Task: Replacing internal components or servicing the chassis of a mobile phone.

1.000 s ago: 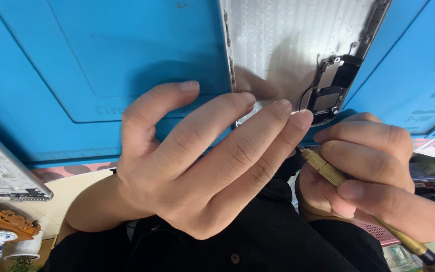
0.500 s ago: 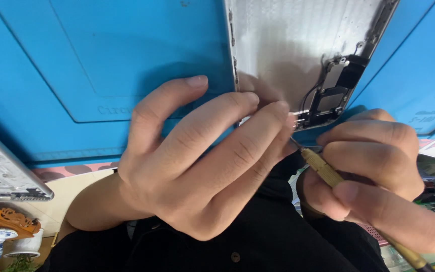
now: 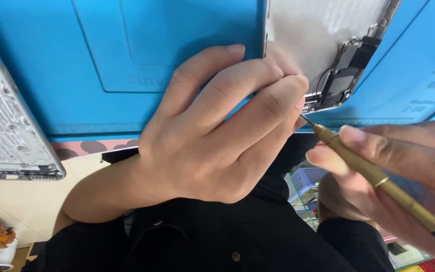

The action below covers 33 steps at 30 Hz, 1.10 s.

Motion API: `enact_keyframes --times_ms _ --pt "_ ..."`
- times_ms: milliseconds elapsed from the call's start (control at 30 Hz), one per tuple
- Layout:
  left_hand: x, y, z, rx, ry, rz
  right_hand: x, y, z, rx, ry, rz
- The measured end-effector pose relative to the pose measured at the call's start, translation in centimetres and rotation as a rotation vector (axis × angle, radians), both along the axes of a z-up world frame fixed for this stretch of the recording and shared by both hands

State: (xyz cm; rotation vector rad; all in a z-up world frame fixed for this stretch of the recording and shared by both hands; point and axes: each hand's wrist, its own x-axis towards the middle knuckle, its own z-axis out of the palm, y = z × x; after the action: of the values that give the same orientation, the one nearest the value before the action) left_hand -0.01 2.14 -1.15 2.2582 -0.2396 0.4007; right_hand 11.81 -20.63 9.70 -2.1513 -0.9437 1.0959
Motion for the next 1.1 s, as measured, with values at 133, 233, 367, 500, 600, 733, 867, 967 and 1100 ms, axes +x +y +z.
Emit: enact_keyframes --times_ms 133,233,367,500,600,733,867,967,1100 --pt "-0.5 -0.2 -0.1 -0.018 0.004 0.046 0.4 -0.3 1.2 -0.203 0.149 -0.048" --pt "-0.9 -0.1 -0.5 -0.027 0.007 0.045 -3.6 0.1 0.1 -0.063 -0.311 0.060" --pt "-1.1 -0.2 -0.8 -0.020 -0.043 0.030 -1.5 0.0 0.6 0.096 -0.313 0.254" --pt "-1.3 -0.6 -0.8 -0.096 0.001 0.059 -1.3 3.9 1.2 -0.047 -0.384 0.372" --pt "-1.3 -0.6 -0.9 -0.117 0.026 0.072 -1.5 2.9 0.9 0.018 -0.490 0.447" --pt "-1.0 -0.5 -0.8 -0.110 -0.016 0.040 -3.0 0.7 1.1 -0.122 -0.537 0.273" --pt "-1.3 -0.5 -1.0 -0.075 -0.012 0.029 -3.7 1.0 1.8 -0.173 -0.605 0.298" --pt "-1.3 -0.3 -1.1 -0.047 -0.045 0.013 -4.3 2.0 1.9 -0.204 -0.644 0.311" --pt "-1.5 -0.4 -1.2 -0.026 -0.027 0.005 -4.6 3.3 2.5 -0.229 -0.633 0.367"
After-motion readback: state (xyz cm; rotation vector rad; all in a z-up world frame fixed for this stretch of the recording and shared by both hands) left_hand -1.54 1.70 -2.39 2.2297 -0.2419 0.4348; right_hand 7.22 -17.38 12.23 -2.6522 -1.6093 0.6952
